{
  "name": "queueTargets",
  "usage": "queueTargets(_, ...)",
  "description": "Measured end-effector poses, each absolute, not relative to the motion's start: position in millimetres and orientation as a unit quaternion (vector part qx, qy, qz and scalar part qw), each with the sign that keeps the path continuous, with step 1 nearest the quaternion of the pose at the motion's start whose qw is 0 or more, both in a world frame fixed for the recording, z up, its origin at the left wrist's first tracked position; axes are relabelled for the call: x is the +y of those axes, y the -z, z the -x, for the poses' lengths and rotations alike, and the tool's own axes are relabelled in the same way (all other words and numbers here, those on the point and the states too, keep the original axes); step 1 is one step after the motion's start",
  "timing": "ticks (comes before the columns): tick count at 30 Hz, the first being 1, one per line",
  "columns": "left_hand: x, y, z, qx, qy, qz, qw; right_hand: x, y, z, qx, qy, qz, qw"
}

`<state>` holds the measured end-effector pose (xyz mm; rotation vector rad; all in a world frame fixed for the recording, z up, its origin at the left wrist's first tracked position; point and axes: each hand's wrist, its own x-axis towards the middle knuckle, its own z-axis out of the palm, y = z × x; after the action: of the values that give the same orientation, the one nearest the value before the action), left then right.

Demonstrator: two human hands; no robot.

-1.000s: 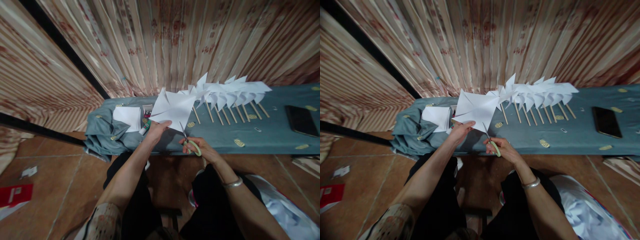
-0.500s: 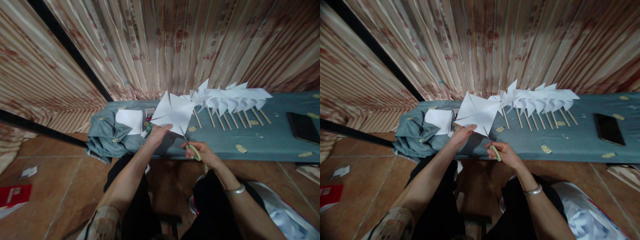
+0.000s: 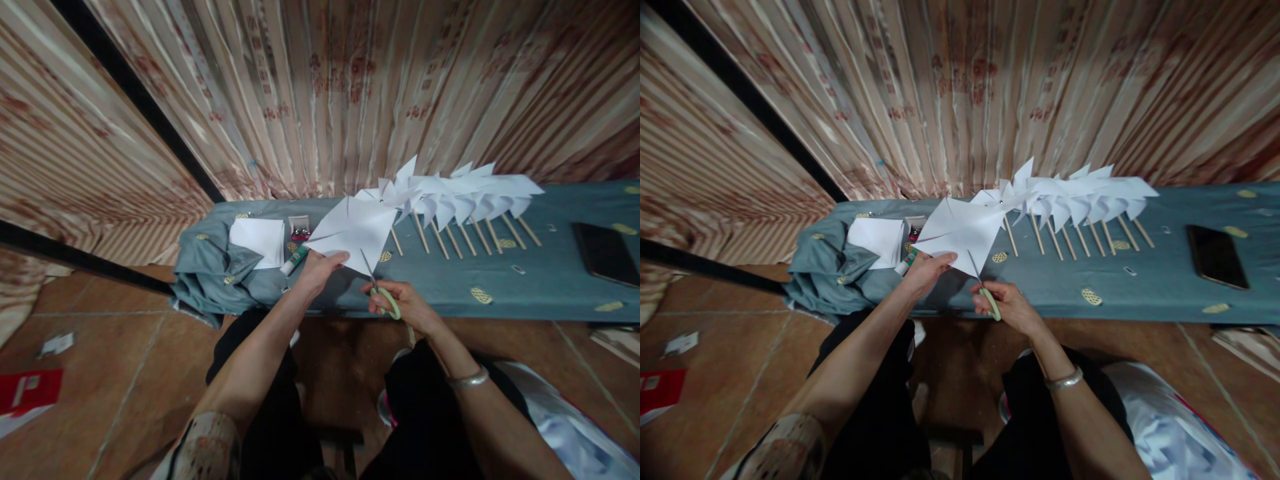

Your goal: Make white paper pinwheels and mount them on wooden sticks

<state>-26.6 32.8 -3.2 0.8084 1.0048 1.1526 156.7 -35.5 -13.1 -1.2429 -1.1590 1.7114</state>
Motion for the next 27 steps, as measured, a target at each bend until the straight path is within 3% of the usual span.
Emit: queueTargets(27, 31.2, 6.3, 23.8, 0.439, -0.500, -0.369, 0.649, -32.9, 18.0, -157.5, -0.444, -0.651, 0.513, 0.340)
